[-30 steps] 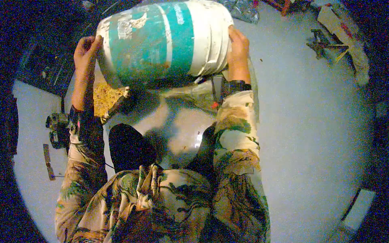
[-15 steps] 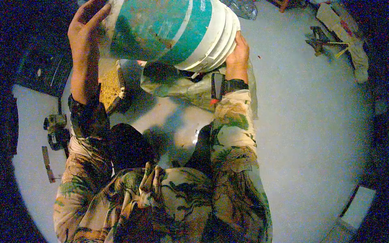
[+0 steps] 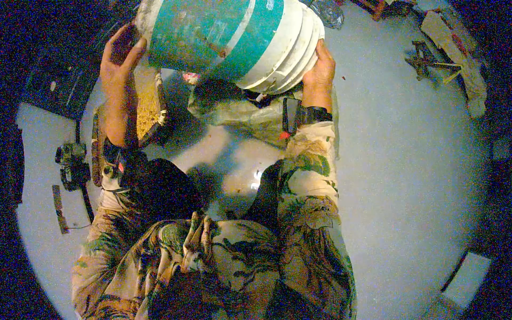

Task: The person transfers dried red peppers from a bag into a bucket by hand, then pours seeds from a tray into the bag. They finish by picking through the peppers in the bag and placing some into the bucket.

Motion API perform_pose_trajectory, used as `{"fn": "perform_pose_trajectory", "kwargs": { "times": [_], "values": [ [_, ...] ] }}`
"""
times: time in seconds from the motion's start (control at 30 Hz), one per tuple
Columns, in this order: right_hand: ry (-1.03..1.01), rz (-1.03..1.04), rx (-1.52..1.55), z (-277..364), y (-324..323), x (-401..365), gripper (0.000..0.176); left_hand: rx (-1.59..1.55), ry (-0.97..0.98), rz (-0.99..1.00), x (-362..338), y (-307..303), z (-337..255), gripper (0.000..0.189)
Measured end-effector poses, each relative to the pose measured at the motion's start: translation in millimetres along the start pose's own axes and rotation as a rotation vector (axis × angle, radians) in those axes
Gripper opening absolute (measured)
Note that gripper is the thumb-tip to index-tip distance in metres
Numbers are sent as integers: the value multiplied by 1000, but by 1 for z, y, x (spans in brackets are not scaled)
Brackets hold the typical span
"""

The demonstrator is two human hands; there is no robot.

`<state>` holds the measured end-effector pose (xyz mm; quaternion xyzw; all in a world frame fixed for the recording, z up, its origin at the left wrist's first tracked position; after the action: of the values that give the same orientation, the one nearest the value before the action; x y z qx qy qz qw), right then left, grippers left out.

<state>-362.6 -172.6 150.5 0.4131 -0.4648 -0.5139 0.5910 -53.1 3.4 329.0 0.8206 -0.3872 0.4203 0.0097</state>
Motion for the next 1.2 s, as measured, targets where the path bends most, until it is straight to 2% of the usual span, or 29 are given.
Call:
{"fn": "perform_pose_trajectory", "kwargs": {
  "times": [0.07, 0.1, 0.17, 0.33, 0.43, 0.5, 0.53, 0.6, 0.73, 0.77, 0.87, 0.97, 1.07, 1.17, 1.2],
  "values": [
    [12, 20, 11, -3, -2, -1, 37, -66, 32, -35, -11, -3, 3, 45],
    [23, 39, 22, -5, 0, -1, 37, -79, -14, -39, -13, -7, -2, 44],
    [46, 67, 40, -9, 6, -1, 37, -16, 3, -70, -13, -19, -13, 43],
    [72, 94, 98, -17, 28, -3, 37, 55, 68, -211, -22, -34, -72, 38],
    [91, 61, 112, -17, 38, -4, 38, 676, 743, -141, -25, -45, -87, 33],
    [92, 85, 124, -17, 38, -2, 38, 254, 391, -188, -31, -42, -96, 32],
    [91, 119, 134, -15, 41, -1, 38, 175, 344, -219, -33, -41, -97, 33],
    [105, 111, 150, -14, 44, -3, 39, 6, 259, -291, -37, -40, -99, 46],
    [91, 106, 133, -7, 58, -11, 39, -57, 191, -287, -36, -39, -93, 46],
    [36, 73, 84, -7, 58, -15, 39, -94, 166, -269, -37, -39, -90, 46],
    [45, 99, 95, -5, 49, -12, 38, -49, 185, -173, -40, -38, -87, 34],
    [34, 89, 77, -3, 46, -10, 38, 238, 666, -120, -42, -45, -67, 39],
    [22, 86, 90, -1, 43, -10, 38, -60, 176, -199, -44, -36, -82, 35],
    [9, 66, 87, 1, 44, -9, 39, 110, 213, -187, -40, -43, -82, 35],
    [4, 58, 85, 1, 47, -11, 39, 238, 316, -203, -39, -45, -84, 34]
  ]
}}
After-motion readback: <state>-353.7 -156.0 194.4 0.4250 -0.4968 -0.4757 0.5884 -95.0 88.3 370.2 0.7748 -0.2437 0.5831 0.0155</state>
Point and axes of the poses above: each hand's wrist, its own x-axis towards the middle knuckle, its own y-axis out of the palm, z = x × y, the point moved 3 cm from there along x, towards the middle knuckle, and after that the axes turned 15 degrees about x, right-handed, at the moved point
